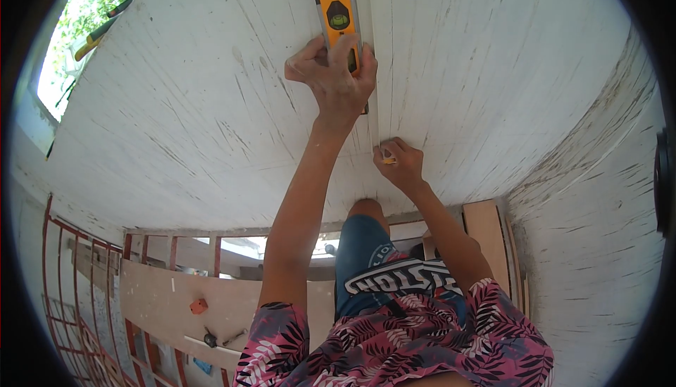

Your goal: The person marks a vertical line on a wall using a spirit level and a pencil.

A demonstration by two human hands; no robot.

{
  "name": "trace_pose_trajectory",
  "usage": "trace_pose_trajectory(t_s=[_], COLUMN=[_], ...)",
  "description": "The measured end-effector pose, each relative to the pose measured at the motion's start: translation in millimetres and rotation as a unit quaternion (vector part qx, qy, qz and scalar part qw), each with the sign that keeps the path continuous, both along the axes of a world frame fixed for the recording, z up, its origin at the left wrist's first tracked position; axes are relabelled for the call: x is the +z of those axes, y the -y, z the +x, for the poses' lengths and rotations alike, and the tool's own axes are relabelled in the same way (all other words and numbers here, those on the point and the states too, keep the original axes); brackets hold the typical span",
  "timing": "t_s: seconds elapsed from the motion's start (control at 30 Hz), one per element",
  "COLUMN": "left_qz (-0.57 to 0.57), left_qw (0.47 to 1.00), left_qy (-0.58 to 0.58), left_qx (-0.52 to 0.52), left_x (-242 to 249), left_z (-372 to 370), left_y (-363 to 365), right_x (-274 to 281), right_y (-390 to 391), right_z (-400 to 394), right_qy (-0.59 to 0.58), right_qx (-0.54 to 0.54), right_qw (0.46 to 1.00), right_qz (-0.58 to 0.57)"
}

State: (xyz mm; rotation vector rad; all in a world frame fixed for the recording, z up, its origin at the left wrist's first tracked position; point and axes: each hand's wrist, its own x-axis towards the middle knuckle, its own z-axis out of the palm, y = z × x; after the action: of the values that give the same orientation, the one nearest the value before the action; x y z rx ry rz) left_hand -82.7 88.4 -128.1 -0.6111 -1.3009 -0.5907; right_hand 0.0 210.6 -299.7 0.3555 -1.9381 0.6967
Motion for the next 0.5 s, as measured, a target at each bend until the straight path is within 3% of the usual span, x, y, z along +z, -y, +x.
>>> trace_pose_trajectory(t_s=[0.5], left_qz=[-0.045], left_qw=[0.997], left_qy=[0.031], left_qx=[0.047], left_x=[2], left_z=[13], left_y=[1], right_x=[0], right_y=[-1], right_z=[-2], right_qy=[-0.007], right_qx=[0.018], right_qw=[1.000], right_qz=[-0.002])
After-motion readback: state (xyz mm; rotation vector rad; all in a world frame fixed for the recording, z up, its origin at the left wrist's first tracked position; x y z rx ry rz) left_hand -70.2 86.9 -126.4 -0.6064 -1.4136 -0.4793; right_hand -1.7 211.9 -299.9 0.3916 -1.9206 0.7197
